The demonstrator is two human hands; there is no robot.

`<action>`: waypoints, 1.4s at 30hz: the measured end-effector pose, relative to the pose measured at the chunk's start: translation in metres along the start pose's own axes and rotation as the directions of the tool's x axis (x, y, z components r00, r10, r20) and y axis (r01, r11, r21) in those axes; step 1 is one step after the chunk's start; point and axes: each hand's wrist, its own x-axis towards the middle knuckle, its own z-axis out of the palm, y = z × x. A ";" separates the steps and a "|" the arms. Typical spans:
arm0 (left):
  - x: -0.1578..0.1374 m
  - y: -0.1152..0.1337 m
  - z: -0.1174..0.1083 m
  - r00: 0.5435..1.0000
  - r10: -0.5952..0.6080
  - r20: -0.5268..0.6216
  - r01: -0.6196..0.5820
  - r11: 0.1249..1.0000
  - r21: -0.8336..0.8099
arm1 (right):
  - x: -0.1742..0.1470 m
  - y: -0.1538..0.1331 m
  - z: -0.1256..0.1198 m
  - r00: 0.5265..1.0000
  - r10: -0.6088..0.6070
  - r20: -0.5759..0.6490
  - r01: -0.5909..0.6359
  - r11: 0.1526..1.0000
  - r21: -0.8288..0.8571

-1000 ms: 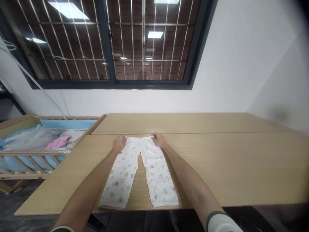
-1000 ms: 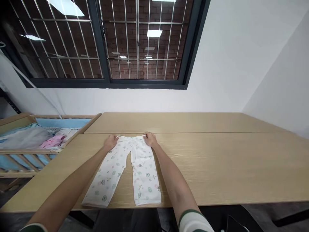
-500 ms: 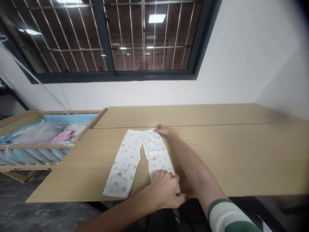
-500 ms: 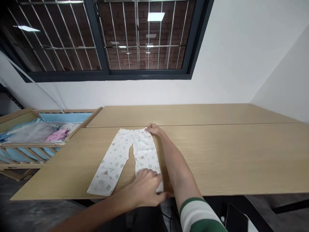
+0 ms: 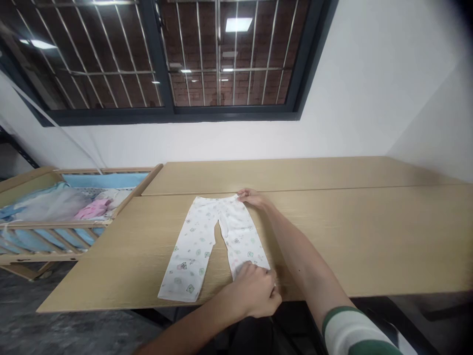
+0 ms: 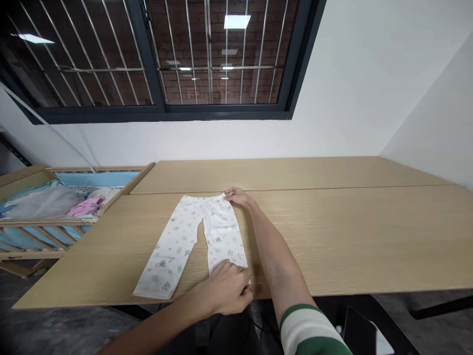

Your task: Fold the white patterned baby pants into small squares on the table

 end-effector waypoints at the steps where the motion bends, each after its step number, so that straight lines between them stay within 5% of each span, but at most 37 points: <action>1: 0.000 0.000 -0.001 1.000 -0.006 -0.001 0.006 1.000 -0.009 | -0.002 -0.001 0.001 1.000 0.002 -0.007 -0.002 1.000 -0.002; 7: -0.024 -0.005 -0.011 0.975 -0.177 -0.131 0.111 0.908 -0.405 | -0.009 -0.014 0.011 0.996 0.010 -0.091 -0.012 1.000 -0.013; 11: -0.065 -0.014 -0.015 0.896 -0.375 -0.239 0.057 0.630 -0.775 | -0.002 -0.038 0.034 0.990 -0.014 -0.143 0.010 1.000 -0.029; 14: -0.104 -0.026 -0.017 0.788 -0.532 -0.310 0.014 0.518 -0.855 | 0.008 -0.060 0.066 0.988 -0.051 -0.145 0.041 0.997 -0.070; 17: -0.139 -0.046 -0.012 0.665 -0.658 -0.353 0.028 0.495 -0.869 | 0.017 -0.075 0.107 0.988 -0.068 -0.135 0.049 0.990 -0.133; 20: -0.163 -0.071 0.001 0.595 -0.724 -0.349 0.044 0.464 -0.885 | 0.025 -0.079 0.149 0.988 -0.078 -0.132 0.047 0.973 -0.224; 27: -0.183 -0.101 0.028 0.383 -0.861 -0.334 0.118 0.404 -0.907 | 0.033 -0.074 0.210 0.990 -0.096 -0.107 0.036 0.887 -0.460; 29: -0.188 -0.104 0.029 0.365 -0.860 -0.358 0.233 0.456 -0.859 | 0.033 -0.075 0.216 0.990 -0.106 -0.092 0.044 0.856 -0.515; 32: -0.197 -0.105 0.031 0.324 -0.840 -0.434 0.558 0.541 -0.629 | 0.024 -0.081 0.221 0.986 -0.158 -0.045 0.103 0.809 -0.578; 35: -0.201 -0.098 0.035 0.330 -0.642 -0.692 0.673 0.674 -0.305 | -0.005 -0.090 0.227 0.965 -0.251 0.074 0.245 0.762 -0.600; 37: -0.196 -0.087 0.041 0.376 -0.418 -0.827 0.608 0.785 -0.120 | -0.039 -0.096 0.231 0.889 -0.347 0.298 0.457 0.691 -0.560; 39: -0.186 -0.075 0.050 0.416 -0.298 -0.859 0.568 0.823 -0.010 | -0.083 -0.100 0.234 0.693 -0.412 0.591 0.699 0.586 -0.411; 42: -0.171 -0.061 0.071 0.455 -0.291 -0.841 0.606 0.794 0.053 | -0.150 -0.099 0.233 0.413 -0.339 0.845 0.835 0.512 -0.202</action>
